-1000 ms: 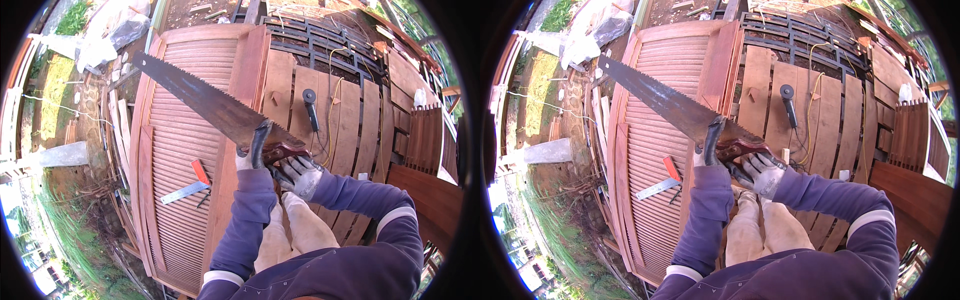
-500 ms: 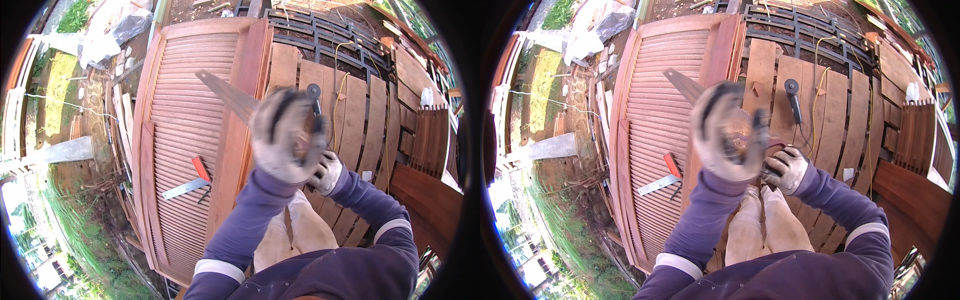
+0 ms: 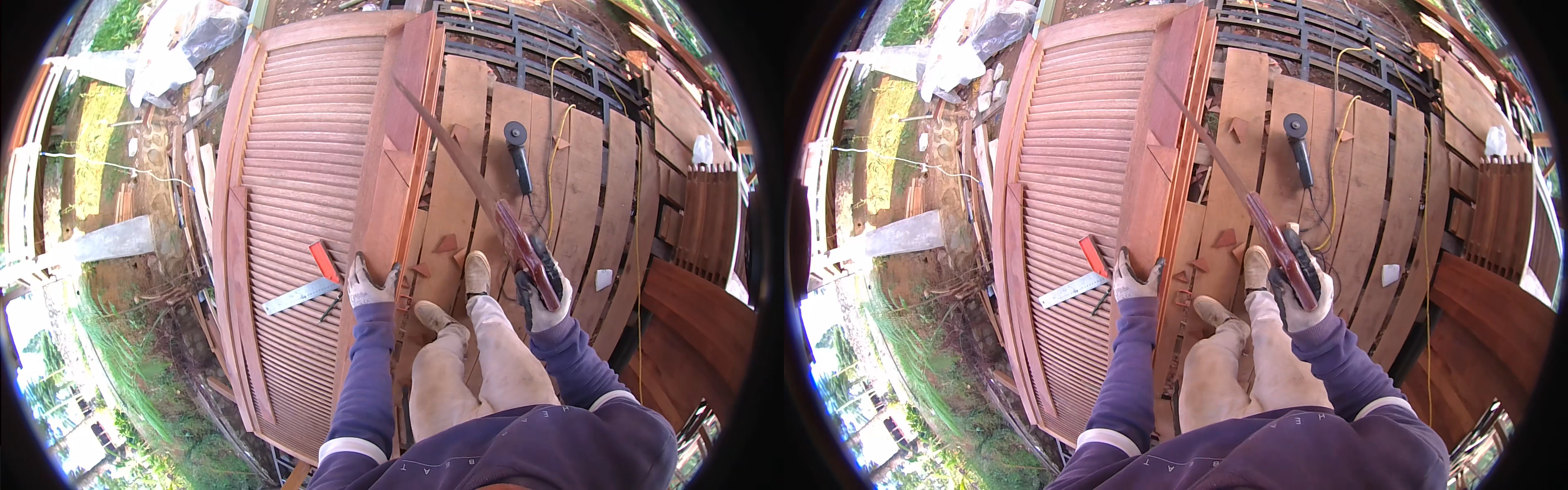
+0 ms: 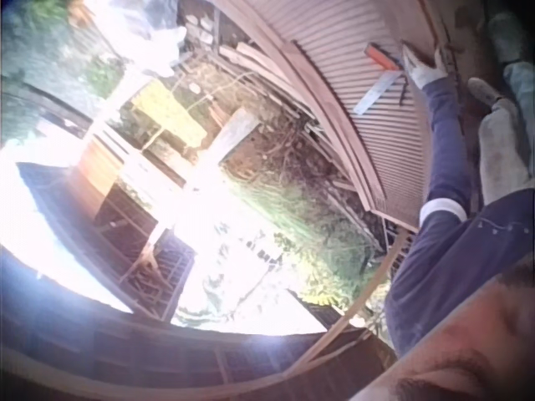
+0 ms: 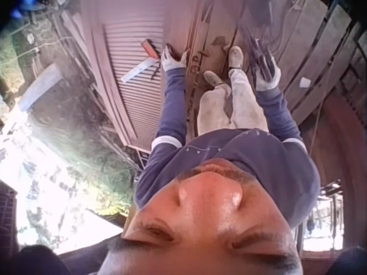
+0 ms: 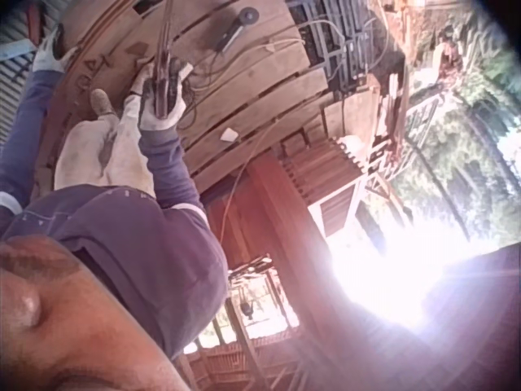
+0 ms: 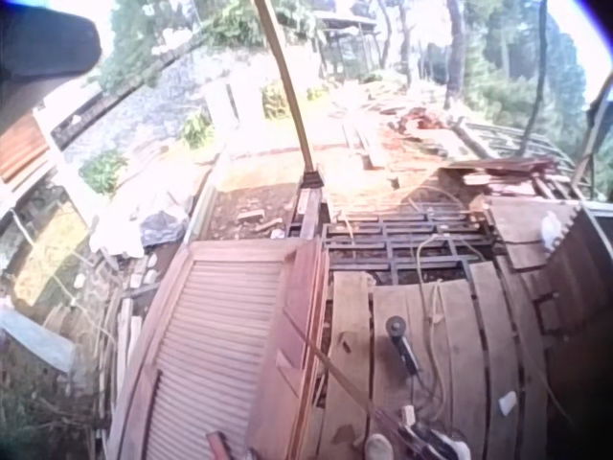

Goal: The person measures and marks a wooden slatted panel with a square and pencil, then uses an angle grinder to cut along the marked line. After cutting, the person uses a hand saw to finish the cut and separates the piece.

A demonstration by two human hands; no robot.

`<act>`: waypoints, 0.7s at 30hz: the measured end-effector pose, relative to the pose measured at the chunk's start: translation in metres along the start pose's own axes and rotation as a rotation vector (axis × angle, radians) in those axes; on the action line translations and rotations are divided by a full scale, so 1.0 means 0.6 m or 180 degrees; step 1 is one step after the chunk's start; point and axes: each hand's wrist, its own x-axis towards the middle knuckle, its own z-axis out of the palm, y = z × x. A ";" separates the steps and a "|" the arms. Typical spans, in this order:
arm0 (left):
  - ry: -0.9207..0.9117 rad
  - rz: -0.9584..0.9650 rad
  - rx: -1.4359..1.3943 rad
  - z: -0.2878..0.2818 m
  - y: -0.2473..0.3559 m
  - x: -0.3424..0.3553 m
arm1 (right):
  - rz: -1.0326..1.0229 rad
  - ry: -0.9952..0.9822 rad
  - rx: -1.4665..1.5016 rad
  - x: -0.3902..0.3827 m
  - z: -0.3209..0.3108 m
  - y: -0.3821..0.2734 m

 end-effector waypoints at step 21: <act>-0.0002 -0.0081 0.0755 0.009 0.032 0.023 | -0.0157 -0.0132 -0.0149 -0.162 0.108 0.124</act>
